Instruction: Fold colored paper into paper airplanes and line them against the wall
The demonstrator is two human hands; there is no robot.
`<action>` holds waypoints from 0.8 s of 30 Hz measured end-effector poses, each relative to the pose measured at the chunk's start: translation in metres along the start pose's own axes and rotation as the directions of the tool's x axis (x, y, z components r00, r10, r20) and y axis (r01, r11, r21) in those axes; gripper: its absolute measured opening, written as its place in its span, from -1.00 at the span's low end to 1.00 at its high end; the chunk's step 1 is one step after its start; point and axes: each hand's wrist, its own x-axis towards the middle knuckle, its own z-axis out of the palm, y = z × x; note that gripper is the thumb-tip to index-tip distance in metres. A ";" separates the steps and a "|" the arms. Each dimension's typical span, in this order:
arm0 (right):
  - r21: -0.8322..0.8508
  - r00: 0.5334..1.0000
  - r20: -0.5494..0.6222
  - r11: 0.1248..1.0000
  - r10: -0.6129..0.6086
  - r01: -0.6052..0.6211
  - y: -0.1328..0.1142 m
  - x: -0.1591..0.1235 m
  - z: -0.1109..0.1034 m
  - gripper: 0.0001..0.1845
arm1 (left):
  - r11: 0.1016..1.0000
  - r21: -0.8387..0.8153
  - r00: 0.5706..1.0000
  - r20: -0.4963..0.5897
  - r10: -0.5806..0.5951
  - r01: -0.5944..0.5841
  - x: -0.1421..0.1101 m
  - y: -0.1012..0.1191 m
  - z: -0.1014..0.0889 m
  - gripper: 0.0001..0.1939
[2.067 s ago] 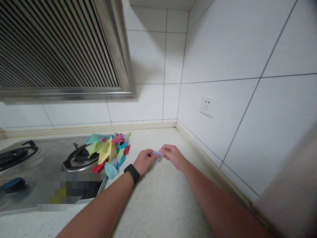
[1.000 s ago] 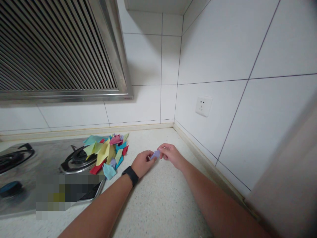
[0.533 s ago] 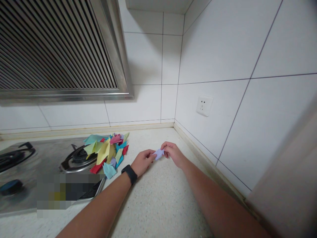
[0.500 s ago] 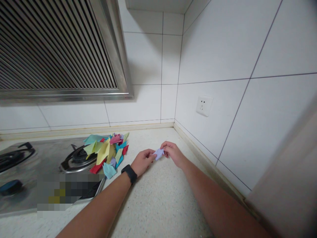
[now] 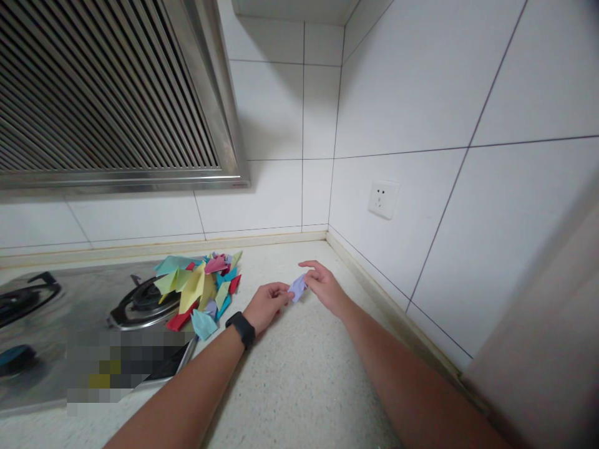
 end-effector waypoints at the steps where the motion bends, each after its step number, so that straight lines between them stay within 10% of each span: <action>1: -0.004 1.000 -0.009 1.000 0.005 -0.005 0.001 0.000 0.000 -0.63 | 1.000 -0.002 1.000 -0.014 -0.006 0.006 0.000 -0.001 0.000 -0.58; 12: -0.184 0.975 0.179 0.978 0.128 -0.095 0.012 -0.005 0.006 -0.76 | 0.998 -0.055 0.995 -0.096 0.005 -0.011 0.004 -0.007 0.001 -0.60; 24: -0.169 0.982 0.091 0.974 0.165 -0.148 0.017 -0.001 0.002 -0.79 | 0.992 0.125 0.994 -0.105 0.031 -0.018 0.003 -0.002 0.001 -0.55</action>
